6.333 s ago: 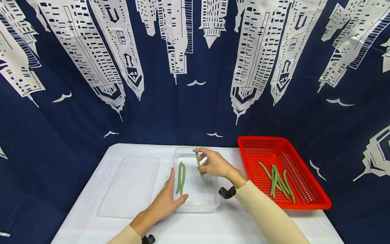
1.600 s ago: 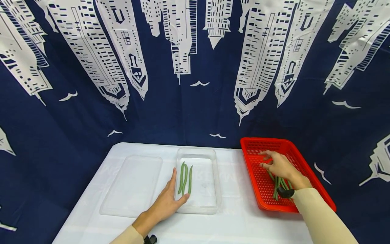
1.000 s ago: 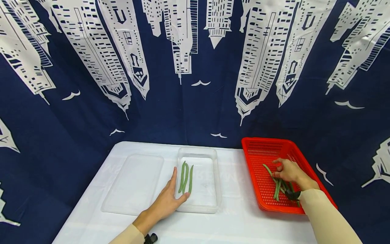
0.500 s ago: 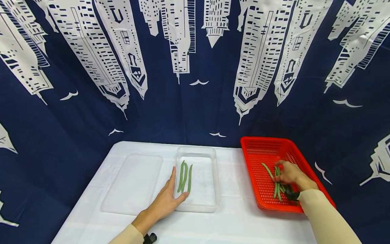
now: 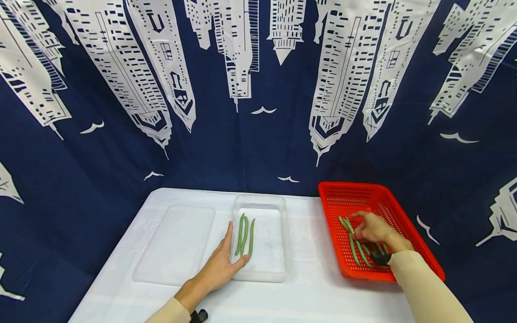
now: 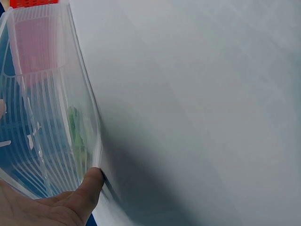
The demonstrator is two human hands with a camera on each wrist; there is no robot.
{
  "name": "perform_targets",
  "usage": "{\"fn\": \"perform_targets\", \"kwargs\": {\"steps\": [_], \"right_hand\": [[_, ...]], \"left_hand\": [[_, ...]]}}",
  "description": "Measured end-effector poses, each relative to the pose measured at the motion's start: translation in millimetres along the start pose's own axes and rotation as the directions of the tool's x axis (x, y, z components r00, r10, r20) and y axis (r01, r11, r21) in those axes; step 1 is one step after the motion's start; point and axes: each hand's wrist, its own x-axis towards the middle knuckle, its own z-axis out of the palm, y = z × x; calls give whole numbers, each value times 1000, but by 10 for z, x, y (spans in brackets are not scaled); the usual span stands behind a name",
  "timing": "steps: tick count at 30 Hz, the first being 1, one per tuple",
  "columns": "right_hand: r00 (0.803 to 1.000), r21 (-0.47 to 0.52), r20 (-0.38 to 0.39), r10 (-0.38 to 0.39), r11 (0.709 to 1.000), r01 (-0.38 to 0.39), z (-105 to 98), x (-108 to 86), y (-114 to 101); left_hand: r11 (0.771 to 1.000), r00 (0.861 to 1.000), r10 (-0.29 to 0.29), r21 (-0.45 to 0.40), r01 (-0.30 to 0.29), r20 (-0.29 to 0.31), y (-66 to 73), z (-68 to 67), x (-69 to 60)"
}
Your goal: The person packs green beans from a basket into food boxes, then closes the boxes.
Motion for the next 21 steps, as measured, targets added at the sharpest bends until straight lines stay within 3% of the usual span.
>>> {"fn": "perform_targets", "kwargs": {"steps": [2, 4, 9, 21], "right_hand": [[1000, -23, 1, -16, 1000, 16, 14, 11, -26], [999, -148, -19, -43, 988, 40, 17, 10, -54], [996, -227, -47, -71, 972, 59, 19, -2, -83], [995, -133, -81, -67, 990, 55, 1, -43, -164]], "left_hand": [[1000, 1000, 0, -5, 0, 1, -2, -3, 2], [1000, 1000, -9, -5, 9, 4, -8, -3, 1], [1000, 1000, -14, -6, 14, 6, -6, -2, -5], [1000, 1000, 8, -7, -8, -5, 0, 1, -3]]}}
